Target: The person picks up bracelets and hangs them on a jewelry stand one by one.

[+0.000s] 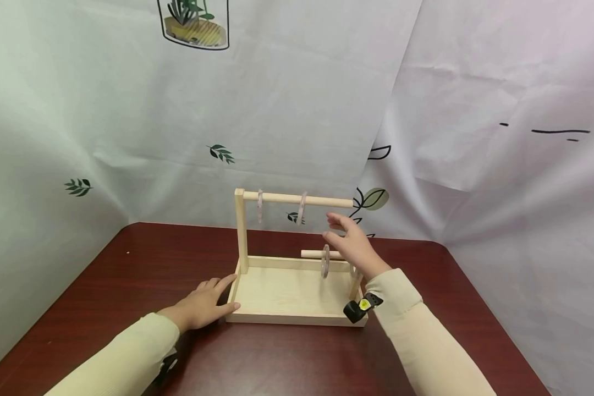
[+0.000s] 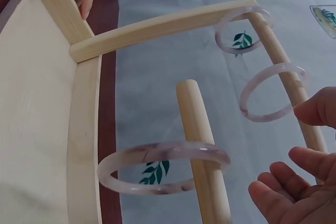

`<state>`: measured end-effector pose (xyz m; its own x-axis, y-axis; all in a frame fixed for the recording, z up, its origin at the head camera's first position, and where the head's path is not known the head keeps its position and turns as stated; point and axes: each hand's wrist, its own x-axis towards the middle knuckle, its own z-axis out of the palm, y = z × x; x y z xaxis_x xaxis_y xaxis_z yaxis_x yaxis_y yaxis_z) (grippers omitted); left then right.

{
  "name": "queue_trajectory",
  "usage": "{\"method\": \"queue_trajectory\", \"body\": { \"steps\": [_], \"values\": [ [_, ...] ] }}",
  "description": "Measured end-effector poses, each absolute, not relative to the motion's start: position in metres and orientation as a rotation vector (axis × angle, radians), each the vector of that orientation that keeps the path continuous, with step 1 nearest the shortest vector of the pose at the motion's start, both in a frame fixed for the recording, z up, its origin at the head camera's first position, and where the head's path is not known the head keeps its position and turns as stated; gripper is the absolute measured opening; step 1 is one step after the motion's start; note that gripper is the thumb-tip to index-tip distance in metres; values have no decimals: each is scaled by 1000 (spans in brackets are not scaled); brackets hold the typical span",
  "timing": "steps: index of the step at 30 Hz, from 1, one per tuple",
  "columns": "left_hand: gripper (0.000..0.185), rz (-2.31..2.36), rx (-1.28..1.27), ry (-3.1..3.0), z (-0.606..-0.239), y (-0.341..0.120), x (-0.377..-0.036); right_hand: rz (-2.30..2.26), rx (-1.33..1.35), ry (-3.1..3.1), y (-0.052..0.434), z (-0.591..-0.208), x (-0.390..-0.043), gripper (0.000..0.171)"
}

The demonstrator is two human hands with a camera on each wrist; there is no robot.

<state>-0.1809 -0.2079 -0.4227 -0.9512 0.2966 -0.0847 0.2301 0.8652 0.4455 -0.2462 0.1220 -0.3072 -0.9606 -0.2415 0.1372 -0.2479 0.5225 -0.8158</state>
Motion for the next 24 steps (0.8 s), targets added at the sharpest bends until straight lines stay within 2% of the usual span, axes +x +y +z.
{"method": "queue_trajectory", "body": {
  "steps": [24],
  "values": [
    [74, 733, 375, 2888, -430, -207, -178, 1074, 620, -2583, 159, -319, -209, 55]
  ]
}}
